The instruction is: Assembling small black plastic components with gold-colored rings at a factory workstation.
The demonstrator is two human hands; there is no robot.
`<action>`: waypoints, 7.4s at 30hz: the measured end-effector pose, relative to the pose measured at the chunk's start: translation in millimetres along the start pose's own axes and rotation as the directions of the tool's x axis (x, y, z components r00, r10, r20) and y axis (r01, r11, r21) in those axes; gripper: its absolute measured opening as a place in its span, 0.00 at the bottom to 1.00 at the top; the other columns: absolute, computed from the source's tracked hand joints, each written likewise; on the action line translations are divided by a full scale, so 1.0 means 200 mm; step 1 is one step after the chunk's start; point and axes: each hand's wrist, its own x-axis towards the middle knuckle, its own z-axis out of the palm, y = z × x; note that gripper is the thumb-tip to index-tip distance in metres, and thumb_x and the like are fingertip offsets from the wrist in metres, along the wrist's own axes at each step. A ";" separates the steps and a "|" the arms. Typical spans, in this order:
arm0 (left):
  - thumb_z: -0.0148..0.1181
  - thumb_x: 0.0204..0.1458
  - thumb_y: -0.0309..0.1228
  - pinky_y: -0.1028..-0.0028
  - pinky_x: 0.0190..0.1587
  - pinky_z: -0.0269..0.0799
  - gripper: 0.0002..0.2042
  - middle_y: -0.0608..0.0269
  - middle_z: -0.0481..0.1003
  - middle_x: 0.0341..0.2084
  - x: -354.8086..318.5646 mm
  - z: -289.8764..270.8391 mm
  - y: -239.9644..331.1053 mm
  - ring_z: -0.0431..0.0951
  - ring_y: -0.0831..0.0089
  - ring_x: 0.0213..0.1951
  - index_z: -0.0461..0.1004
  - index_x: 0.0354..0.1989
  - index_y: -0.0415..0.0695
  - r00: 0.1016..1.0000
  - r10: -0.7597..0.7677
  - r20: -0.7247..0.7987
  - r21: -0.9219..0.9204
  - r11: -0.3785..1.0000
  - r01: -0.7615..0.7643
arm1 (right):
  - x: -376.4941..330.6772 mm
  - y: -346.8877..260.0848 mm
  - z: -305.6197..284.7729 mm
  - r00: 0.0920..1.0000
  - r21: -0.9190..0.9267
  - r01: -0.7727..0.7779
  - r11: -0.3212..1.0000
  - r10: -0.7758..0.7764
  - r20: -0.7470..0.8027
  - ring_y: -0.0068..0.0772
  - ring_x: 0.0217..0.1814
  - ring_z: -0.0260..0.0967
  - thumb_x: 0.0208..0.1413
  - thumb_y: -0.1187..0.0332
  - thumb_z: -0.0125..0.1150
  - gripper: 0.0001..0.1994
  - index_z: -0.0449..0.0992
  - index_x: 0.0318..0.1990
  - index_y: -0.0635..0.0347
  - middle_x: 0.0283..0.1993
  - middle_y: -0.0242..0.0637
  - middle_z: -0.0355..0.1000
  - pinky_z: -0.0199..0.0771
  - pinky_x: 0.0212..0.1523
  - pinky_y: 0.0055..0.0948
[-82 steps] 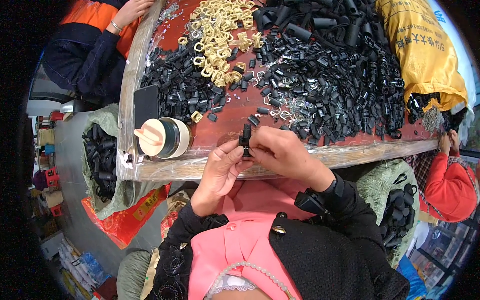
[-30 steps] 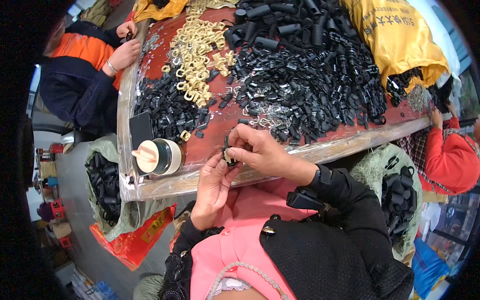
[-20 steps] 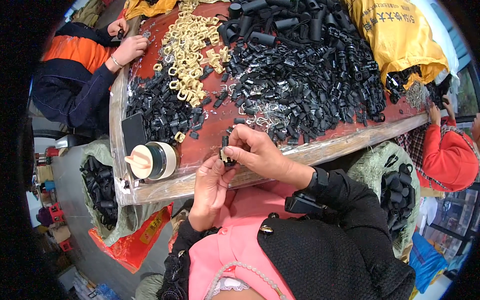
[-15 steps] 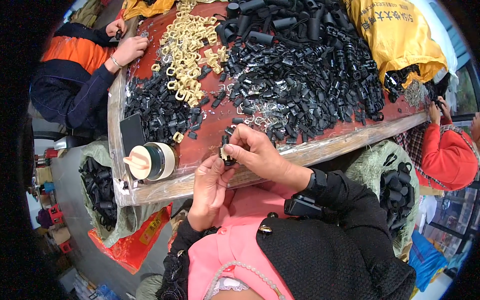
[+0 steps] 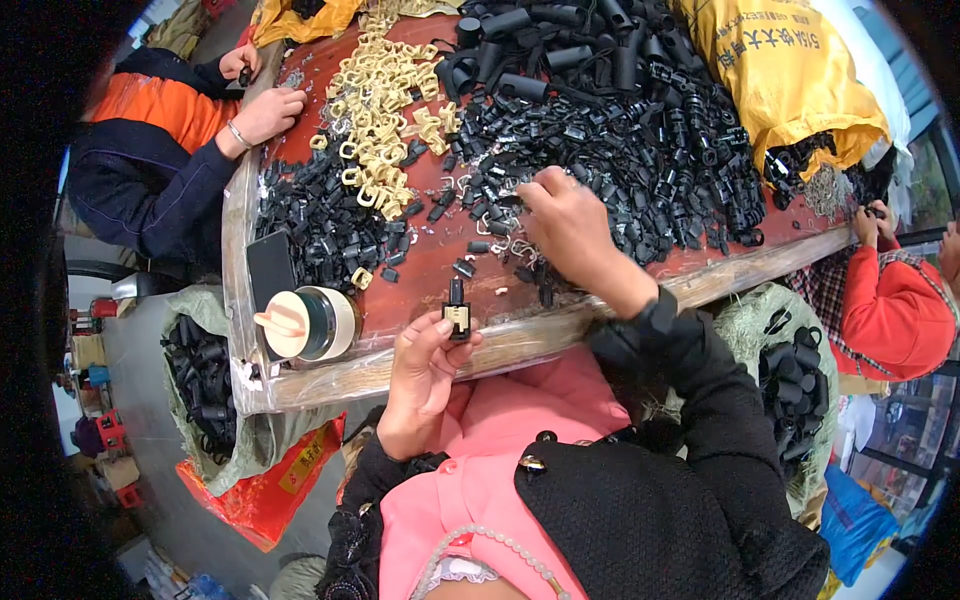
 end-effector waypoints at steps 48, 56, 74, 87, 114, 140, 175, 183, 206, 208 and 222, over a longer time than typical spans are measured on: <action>0.52 0.50 0.27 0.78 0.39 0.72 0.11 0.61 0.72 0.33 0.03 -0.01 -0.01 0.74 0.74 0.34 0.68 0.40 0.38 0.997 0.081 -0.012 -0.077 0.994 -0.081 | -0.17 -0.33 0.06 0.945 0.655 -0.274 0.704 0.070 0.320 0.20 0.26 0.64 0.43 0.73 0.60 0.12 0.71 0.37 0.65 0.28 0.33 0.66 0.64 0.25 0.19; 0.52 0.50 0.30 0.81 0.36 0.70 0.12 0.64 0.72 0.32 0.01 0.00 0.01 0.73 0.79 0.32 0.68 0.42 0.38 0.995 -0.030 0.098 0.025 0.999 0.027 | -0.22 -0.32 0.05 0.981 0.542 0.078 0.837 -0.160 0.106 0.31 0.24 0.64 0.38 0.73 0.63 0.13 0.72 0.34 0.63 0.26 0.38 0.65 0.66 0.25 0.25; 0.51 0.51 0.31 0.81 0.35 0.72 0.13 0.58 0.71 0.33 0.03 -0.01 0.00 0.73 0.77 0.32 0.64 0.42 0.37 0.994 0.019 0.104 0.034 0.999 -0.022 | 0.61 0.63 0.17 0.938 -0.366 -0.100 0.925 0.210 0.277 0.45 0.43 0.63 0.41 0.65 0.58 0.18 0.68 0.43 0.57 0.37 0.41 0.68 0.63 0.41 0.38; 0.52 0.50 0.28 0.87 0.27 0.63 0.14 0.64 0.70 0.30 -0.02 0.00 0.05 0.67 0.84 0.27 0.65 0.45 0.38 0.978 0.195 0.069 0.042 0.979 -0.198 | 0.08 -0.10 -0.18 0.880 0.309 0.029 0.951 -0.171 0.444 0.41 0.33 0.64 0.32 0.74 0.62 0.21 0.69 0.41 0.60 0.32 0.40 0.64 0.66 0.34 0.30; 0.57 0.45 0.25 0.85 0.27 0.67 0.13 0.65 0.72 0.25 -0.05 -0.03 0.15 0.70 0.84 0.25 0.68 0.40 0.36 0.999 0.044 0.018 0.357 0.933 -0.048 | -0.11 -0.31 -0.09 0.846 0.487 0.117 0.866 -0.343 0.407 0.42 0.36 0.64 0.30 0.78 0.64 0.27 0.64 0.44 0.65 0.38 0.44 0.61 0.66 0.35 0.31; 0.55 0.46 0.24 0.85 0.28 0.69 0.14 0.63 0.73 0.28 -0.14 -0.07 0.14 0.71 0.82 0.25 0.68 0.43 0.36 0.994 -0.106 -0.030 0.264 0.958 0.110 | -0.27 -0.35 -0.02 0.881 0.450 0.270 0.851 -0.407 0.242 0.43 0.36 0.63 0.31 0.75 0.64 0.25 0.65 0.42 0.65 0.39 0.44 0.62 0.66 0.35 0.32; 0.57 0.37 0.13 0.74 0.50 0.61 0.46 0.55 0.60 0.50 -0.06 0.03 0.10 0.64 0.69 0.49 0.32 0.61 0.45 0.964 0.134 0.231 0.122 0.979 -0.165 | -0.18 -0.40 0.03 0.937 0.689 -0.001 0.725 -0.240 0.255 0.48 0.49 0.57 0.38 0.49 0.60 0.37 0.57 0.53 0.66 0.46 0.50 0.60 0.55 0.50 0.40; 0.59 0.33 0.14 0.71 0.51 0.60 0.46 0.55 0.59 0.50 -0.04 -0.01 0.08 0.61 0.68 0.51 0.36 0.61 0.43 0.984 0.072 0.163 0.161 0.982 -0.098 | -0.18 -0.40 0.06 0.921 0.842 -0.065 0.536 -0.293 0.257 0.46 0.52 0.57 0.43 0.43 0.53 0.38 0.56 0.53 0.68 0.50 0.49 0.59 0.56 0.51 0.36; 0.57 0.41 0.20 0.72 0.47 0.64 0.28 0.61 0.64 0.43 -0.02 0.03 -0.01 0.66 0.71 0.45 0.56 0.53 0.39 0.977 -0.034 0.211 -0.054 0.997 0.046 | -0.26 -0.39 0.09 0.922 0.920 -0.387 0.067 0.056 0.384 0.26 0.40 0.63 0.47 0.51 0.50 0.25 0.66 0.40 0.69 0.36 0.38 0.65 0.61 0.43 0.25; 0.57 0.41 0.20 0.72 0.47 0.64 0.28 0.60 0.64 0.43 -0.02 0.04 -0.02 0.66 0.72 0.46 0.55 0.53 0.38 0.972 -0.049 0.229 -0.065 0.996 0.066 | -0.29 -0.38 0.11 0.914 0.912 -0.404 0.077 0.062 0.400 0.28 0.40 0.63 0.46 0.52 0.51 0.25 0.65 0.41 0.69 0.36 0.39 0.65 0.62 0.43 0.25; 0.55 0.42 0.19 0.71 0.51 0.59 0.34 0.54 0.61 0.49 -0.01 0.36 -0.16 0.64 0.69 0.50 0.45 0.58 0.37 0.921 0.060 0.385 0.476 0.842 -0.255 | -0.52 -0.27 -0.33 0.949 0.517 -0.262 0.815 0.121 0.289 0.43 0.54 0.59 0.41 0.68 0.59 0.30 0.56 0.54 0.64 0.50 0.50 0.60 0.58 0.51 0.32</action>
